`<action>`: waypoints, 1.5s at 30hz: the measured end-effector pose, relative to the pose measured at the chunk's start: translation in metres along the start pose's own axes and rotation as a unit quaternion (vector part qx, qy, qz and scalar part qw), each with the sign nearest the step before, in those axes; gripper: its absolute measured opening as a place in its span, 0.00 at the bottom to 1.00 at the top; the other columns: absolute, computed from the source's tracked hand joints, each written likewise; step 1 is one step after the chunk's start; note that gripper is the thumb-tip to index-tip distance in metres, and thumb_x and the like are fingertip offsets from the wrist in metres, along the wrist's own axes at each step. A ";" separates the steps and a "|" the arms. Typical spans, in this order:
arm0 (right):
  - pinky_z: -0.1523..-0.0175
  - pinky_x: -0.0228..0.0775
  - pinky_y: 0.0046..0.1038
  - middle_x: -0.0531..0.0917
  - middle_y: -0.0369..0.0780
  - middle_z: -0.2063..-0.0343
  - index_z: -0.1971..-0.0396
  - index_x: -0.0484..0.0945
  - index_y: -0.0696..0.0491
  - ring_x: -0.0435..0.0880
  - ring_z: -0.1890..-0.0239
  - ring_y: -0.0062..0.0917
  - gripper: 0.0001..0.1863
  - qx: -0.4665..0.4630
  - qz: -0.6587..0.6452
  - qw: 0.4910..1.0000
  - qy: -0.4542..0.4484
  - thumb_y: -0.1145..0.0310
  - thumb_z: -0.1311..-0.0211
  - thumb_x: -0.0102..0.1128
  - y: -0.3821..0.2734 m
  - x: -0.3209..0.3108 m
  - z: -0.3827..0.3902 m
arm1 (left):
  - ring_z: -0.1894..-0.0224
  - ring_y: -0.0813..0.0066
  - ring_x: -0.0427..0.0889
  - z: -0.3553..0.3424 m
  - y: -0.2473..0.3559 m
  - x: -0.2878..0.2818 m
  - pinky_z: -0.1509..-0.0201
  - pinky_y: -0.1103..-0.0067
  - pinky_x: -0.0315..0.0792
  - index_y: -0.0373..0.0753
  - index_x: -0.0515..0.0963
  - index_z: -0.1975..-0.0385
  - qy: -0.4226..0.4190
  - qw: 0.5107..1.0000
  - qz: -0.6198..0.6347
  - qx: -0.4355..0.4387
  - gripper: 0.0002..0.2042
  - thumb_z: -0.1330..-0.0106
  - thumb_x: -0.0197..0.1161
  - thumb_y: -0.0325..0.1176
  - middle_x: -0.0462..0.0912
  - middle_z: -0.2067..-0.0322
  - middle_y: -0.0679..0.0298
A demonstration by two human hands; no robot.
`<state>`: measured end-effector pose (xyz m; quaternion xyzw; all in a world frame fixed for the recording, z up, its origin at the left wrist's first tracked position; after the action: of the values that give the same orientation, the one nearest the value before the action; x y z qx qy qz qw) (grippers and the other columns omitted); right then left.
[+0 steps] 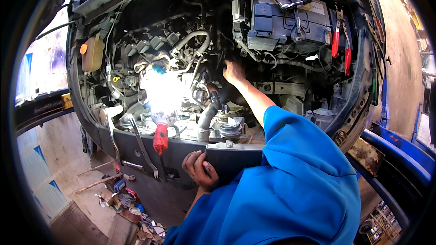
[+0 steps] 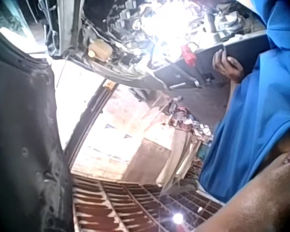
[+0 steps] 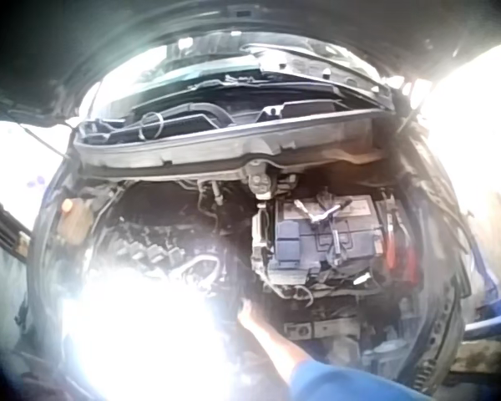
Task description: The person disconnects a hose, uses a screwdriver to loosen a clamp, and uses pliers on components inside the engine bay while holding a work light.
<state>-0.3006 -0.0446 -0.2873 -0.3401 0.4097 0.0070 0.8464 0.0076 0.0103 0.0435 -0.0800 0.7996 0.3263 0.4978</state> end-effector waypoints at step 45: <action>0.81 0.70 0.22 0.80 0.33 0.80 0.64 0.82 0.54 0.76 0.84 0.17 0.15 0.127 -0.492 0.857 0.084 0.59 0.43 0.70 -0.042 0.001 0.016 | 0.50 0.54 0.72 0.003 -0.004 -0.006 0.43 0.62 0.63 0.32 0.78 0.63 0.013 0.999 0.020 -0.023 0.12 0.35 0.50 0.32 0.77 0.57 0.54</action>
<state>-0.2763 -0.0677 -0.2572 -0.3863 0.2557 -0.4915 0.7374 0.0139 0.0078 0.0459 -0.0794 0.7996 0.3536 0.4789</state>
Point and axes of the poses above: each hand's wrist, its own z-axis away from the middle knuckle, its own x-axis out of the palm, y = z × x, the point moved 10 cm from there along -z, towards the middle knuckle
